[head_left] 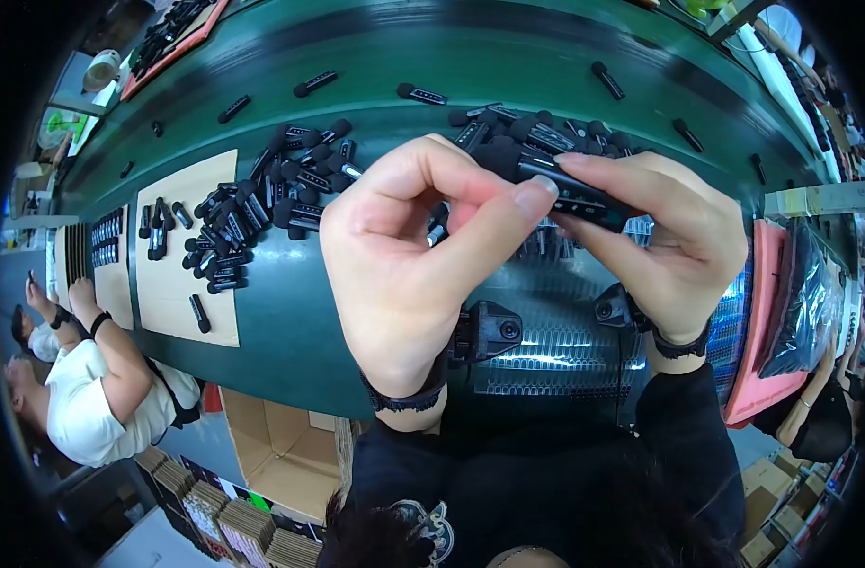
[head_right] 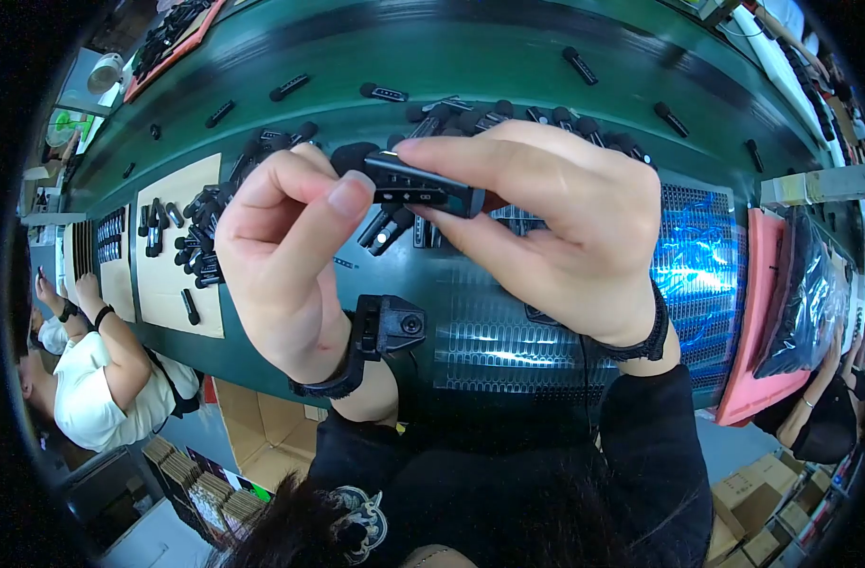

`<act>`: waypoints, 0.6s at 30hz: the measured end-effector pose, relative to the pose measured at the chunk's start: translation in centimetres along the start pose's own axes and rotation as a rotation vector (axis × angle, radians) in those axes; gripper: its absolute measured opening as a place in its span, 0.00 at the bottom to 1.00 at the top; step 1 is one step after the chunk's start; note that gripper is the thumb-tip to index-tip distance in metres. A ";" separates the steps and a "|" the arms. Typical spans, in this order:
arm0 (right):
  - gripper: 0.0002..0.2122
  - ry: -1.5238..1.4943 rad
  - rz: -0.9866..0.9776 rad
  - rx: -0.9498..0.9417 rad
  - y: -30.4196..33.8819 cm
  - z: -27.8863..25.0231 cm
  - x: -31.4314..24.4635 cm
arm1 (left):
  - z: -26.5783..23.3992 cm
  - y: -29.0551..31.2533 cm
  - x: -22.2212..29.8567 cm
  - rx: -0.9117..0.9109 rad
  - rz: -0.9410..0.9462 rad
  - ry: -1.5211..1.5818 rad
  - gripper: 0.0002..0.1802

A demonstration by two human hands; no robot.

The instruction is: The person peels a sticker from a sheet and applies it to a microphone before sliding a foam cover onto the unit. They then place the assembled microphone onto the conveyor belt and repeat the process.

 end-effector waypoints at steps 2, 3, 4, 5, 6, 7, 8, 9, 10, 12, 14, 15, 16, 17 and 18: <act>0.16 -0.004 -0.016 0.008 0.1 0.0 0.1 | 0.1 0.0 0.0 0.006 0.000 0.013 0.07; 0.16 0.001 -0.020 0.007 0.1 0.0 0.0 | 0.2 0.0 -0.1 0.006 -0.002 0.011 0.07; 0.16 0.006 -0.024 0.005 0.1 -0.1 0.0 | 0.2 0.0 -0.1 0.008 -0.004 0.010 0.07; 0.16 0.011 -0.028 0.003 0.2 -0.1 -0.1 | 0.2 0.0 -0.1 0.010 -0.005 0.008 0.07; 0.16 0.010 -0.027 0.004 0.2 -0.1 -0.2 | 0.2 0.1 -0.1 0.012 -0.006 0.006 0.07; 0.16 0.014 -0.013 -0.008 0.2 -0.2 -0.2 | 0.3 0.0 -0.1 0.010 -0.009 0.005 0.07; 0.16 0.017 0.001 -0.021 0.2 -0.3 -0.2 | 0.3 0.0 -0.1 0.009 0.003 -0.010 0.07; 0.16 0.020 0.015 -0.033 0.2 -0.3 -0.2 | 0.4 0.0 0.0 0.008 0.015 -0.027 0.08; 0.16 0.019 0.016 -0.031 0.2 -0.3 -0.2 | 0.5 0.0 0.0 0.007 0.028 -0.043 0.08; 0.16 0.011 0.010 -0.013 0.2 -0.2 -0.2 | 0.7 0.1 -0.1 0.019 0.035 -0.069 0.08; 0.16 0.008 0.007 -0.001 0.2 -0.3 -0.2 | 1.0 0.3 -0.3 0.044 0.053 -0.118 0.08; 0.16 0.023 0.020 -0.017 0.3 -0.4 -0.1 | 0.9 0.2 -0.4 0.041 0.053 -0.119 0.08; 0.16 0.038 0.033 -0.033 0.4 -0.4 -0.1 | 0.9 0.2 -0.5 0.028 0.047 -0.177 0.07; 0.15 0.054 0.044 -0.050 0.4 -0.5 -0.2 | 0.8 0.2 -0.5 0.016 0.044 -0.234 0.07; 0.15 0.056 0.042 -0.047 0.5 -0.5 -0.1 | 0.8 0.2 -0.6 0.005 0.040 -0.290 0.06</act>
Point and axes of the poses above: each hand's wrist, its own y-axis away from the middle knuckle, its own z-axis out of the palm, x = y × z, the point moved 2 cm from there along -y, towards the middle knuckle
